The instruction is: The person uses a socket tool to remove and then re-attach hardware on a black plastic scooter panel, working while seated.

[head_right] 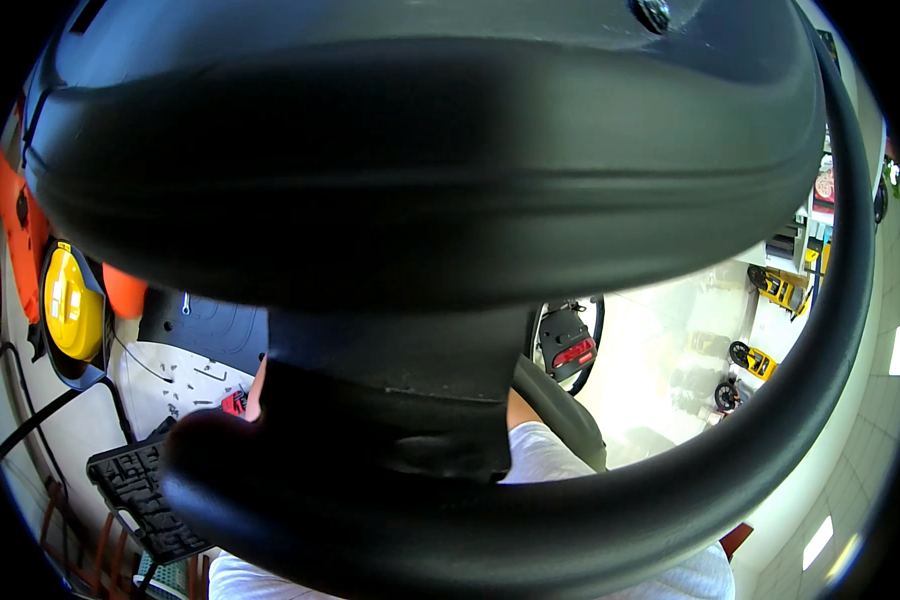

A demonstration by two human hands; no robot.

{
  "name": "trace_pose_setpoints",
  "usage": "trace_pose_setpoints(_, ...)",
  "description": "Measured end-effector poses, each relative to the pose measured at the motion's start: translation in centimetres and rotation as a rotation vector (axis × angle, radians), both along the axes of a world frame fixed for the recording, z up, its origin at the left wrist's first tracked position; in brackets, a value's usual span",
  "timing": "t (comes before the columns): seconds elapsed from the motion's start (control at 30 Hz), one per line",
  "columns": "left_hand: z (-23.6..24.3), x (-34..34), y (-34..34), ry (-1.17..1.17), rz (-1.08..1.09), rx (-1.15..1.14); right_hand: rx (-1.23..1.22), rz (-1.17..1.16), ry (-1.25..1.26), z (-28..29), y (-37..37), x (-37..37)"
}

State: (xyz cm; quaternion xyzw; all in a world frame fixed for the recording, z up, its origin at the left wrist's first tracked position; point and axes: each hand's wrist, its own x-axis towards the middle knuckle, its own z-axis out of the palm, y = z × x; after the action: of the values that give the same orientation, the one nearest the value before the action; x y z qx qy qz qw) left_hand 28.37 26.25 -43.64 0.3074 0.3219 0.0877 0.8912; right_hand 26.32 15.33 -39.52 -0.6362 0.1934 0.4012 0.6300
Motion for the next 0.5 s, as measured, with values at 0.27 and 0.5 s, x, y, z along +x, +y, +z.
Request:
trace_pose_setpoints(0.27, 0.7, 0.3, -0.6, 0.019, -0.005, 0.001, 0.032, -0.080, -0.048, -0.4, 0.4, 0.2)
trace_pose_setpoints(0.5, 1.5, -1.3, -0.4, 0.093, -0.018, 0.051, 0.142, -0.163, 0.003, 0.3, 1.1, -0.3)
